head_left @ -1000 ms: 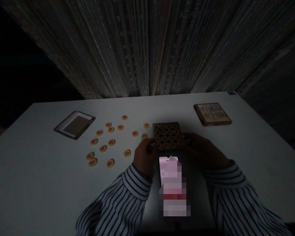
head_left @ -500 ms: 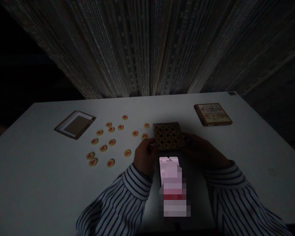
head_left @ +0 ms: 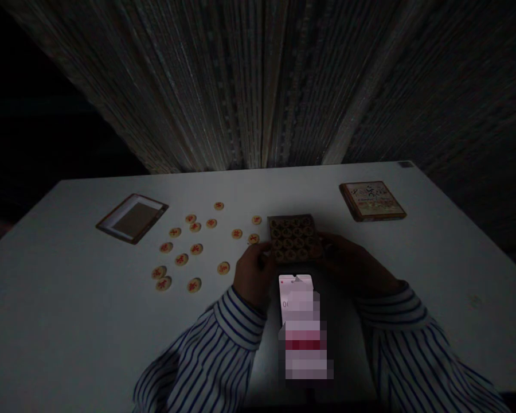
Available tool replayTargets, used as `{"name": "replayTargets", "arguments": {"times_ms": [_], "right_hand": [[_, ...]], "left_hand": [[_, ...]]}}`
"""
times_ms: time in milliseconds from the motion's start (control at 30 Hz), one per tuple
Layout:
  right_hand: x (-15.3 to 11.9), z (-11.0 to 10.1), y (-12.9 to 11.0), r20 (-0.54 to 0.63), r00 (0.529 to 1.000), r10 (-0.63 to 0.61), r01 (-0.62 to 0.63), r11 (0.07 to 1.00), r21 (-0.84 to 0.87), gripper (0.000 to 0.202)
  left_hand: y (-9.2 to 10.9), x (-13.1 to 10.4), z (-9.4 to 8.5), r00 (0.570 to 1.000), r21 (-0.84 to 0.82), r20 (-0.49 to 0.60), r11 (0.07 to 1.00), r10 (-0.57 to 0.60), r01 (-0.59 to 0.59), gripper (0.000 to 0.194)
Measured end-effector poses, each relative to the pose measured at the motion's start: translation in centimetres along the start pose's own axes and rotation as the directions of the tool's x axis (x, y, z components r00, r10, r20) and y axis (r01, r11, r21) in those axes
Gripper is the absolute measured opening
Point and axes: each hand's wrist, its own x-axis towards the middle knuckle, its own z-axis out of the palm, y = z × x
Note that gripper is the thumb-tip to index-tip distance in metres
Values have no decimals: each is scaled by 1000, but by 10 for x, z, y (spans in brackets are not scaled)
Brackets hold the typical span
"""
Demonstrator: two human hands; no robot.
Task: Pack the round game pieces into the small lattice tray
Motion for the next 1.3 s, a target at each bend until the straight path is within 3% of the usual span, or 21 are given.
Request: {"name": "replayTargets", "arguments": {"times_ms": [367, 667, 933, 1300], "right_hand": [[-1, -2, -4, 21, 999, 25, -26, 999, 41, 55], [2, -5, -11, -153, 984, 91, -102, 993, -65, 45], [5, -6, -7, -372, 928, 5, -42, 995, -93, 30], [6, -6, -7, -420, 907, -9, -26, 997, -77, 25]], "left_hand": [[-2, 0, 0, 999, 9, -27, 999, 39, -39, 21], [3, -1, -2, 998, 13, -56, 1000, 28, -28, 20], [4, -2, -3, 996, 5, -71, 998, 61, -61, 21], [5, -4, -5, 986, 53, -93, 989, 141, -136, 14]]}}
